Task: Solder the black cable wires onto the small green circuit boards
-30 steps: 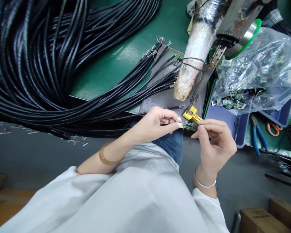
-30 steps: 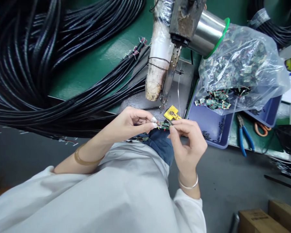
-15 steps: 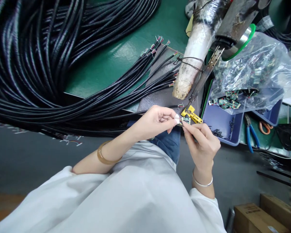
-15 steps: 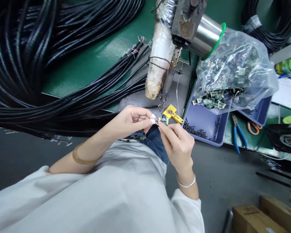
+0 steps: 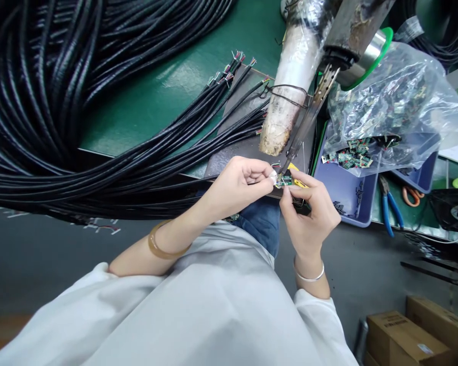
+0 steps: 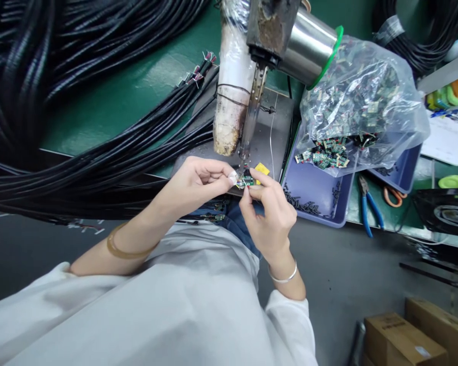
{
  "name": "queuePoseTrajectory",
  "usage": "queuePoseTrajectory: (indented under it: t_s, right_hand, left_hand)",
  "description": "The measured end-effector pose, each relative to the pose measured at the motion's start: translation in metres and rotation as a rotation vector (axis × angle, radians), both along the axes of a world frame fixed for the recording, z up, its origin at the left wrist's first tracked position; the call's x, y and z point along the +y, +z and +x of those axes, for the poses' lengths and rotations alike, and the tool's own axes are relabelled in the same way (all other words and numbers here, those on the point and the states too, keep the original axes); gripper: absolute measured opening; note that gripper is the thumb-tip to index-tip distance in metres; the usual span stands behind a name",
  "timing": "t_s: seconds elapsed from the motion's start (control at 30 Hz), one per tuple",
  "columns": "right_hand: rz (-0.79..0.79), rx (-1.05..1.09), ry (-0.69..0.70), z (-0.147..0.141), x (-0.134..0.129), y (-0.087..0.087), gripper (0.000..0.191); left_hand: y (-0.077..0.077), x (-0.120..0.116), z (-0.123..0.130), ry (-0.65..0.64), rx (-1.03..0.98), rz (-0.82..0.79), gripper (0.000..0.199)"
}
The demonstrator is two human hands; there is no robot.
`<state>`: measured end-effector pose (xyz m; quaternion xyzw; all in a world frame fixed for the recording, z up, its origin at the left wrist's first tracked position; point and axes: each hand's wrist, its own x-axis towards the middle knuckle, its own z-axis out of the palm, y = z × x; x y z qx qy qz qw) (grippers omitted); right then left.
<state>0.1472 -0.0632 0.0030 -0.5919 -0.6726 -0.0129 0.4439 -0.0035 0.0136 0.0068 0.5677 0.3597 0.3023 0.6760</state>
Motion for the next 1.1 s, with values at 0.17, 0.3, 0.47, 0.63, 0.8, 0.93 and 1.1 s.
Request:
queuePoseTrajectory:
  t_s: [0.17, 0.3, 0.47, 0.63, 0.8, 0.93, 1.1]
  right_hand:
    - [0.004, -0.018, 0.010, 0.001, 0.003, 0.004, 0.018]
    - [-0.005, -0.020, 0.002, 0.002, 0.003, 0.007, 0.018]
    - [-0.010, -0.038, 0.007, 0.002, 0.001, 0.012, 0.019]
    - [-0.049, -0.091, 0.017, 0.000, -0.002, 0.009, 0.016]
    - [-0.057, -0.083, 0.013, 0.002, -0.003, 0.007, 0.015]
    - [-0.133, 0.030, -0.024, 0.006, -0.003, 0.010, 0.012]
    - [-0.274, 0.228, -0.002, 0.010, -0.004, 0.009, 0.004]
  left_hand:
    - [0.001, 0.003, 0.003, -0.001, 0.004, -0.017, 0.019]
    - [0.008, 0.004, 0.002, -0.007, -0.004, -0.013, 0.020]
    - [0.014, 0.004, 0.001, -0.014, 0.010, -0.022, 0.018]
    - [0.009, 0.007, -0.002, -0.039, 0.045, -0.069, 0.016]
    - [0.006, 0.007, -0.003, -0.092, 0.044, -0.084, 0.015]
    - [0.007, 0.002, -0.001, -0.142, 0.015, -0.064, 0.011]
    - [0.007, -0.001, -0.005, -0.163, -0.015, -0.097, 0.011]
